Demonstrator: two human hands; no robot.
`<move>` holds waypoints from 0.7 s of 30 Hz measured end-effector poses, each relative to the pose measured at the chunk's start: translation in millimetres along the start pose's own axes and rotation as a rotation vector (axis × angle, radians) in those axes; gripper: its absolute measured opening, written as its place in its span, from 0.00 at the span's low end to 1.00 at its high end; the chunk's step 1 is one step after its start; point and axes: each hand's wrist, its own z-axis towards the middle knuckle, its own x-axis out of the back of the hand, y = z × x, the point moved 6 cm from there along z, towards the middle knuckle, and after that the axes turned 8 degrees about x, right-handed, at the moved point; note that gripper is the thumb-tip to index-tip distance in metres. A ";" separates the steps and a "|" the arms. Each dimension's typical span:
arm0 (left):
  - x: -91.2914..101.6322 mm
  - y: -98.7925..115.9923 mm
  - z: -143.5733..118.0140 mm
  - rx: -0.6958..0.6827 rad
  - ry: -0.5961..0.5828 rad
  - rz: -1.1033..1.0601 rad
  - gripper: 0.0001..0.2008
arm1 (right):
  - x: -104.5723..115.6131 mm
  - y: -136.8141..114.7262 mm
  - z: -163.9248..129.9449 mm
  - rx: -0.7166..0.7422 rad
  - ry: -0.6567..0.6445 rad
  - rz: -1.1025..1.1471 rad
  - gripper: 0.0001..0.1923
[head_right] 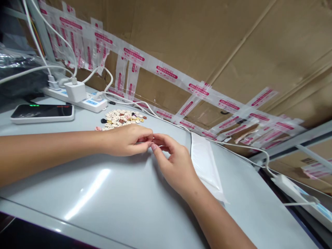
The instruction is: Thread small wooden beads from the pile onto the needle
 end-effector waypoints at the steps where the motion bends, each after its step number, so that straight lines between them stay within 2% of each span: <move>1: -0.2 0.4 -0.2 -0.002 -0.001 -0.008 0.09 | -0.6 0.8 0.0 -0.005 0.017 0.017 0.13; 5: -1.3 -2.4 -0.2 0.048 0.005 -0.033 0.10 | 3.3 7.5 0.1 -0.113 0.075 0.080 0.12; 9: -1.2 -6.8 0.4 0.102 0.041 -0.008 0.12 | 4.4 13.8 0.4 -0.226 0.086 0.176 0.15; 14: -0.2 -18.0 2.2 0.193 0.075 0.094 0.13 | 2.5 19.7 1.7 -0.247 0.107 0.181 0.15; 18: -2.8 -19.2 2.7 0.115 0.034 0.148 0.07 | 6.1 23.3 1.6 -0.233 0.127 0.098 0.13; 21: -5.0 -18.5 2.5 0.067 -0.008 0.140 0.07 | 8.7 25.0 0.3 -0.215 0.117 0.006 0.12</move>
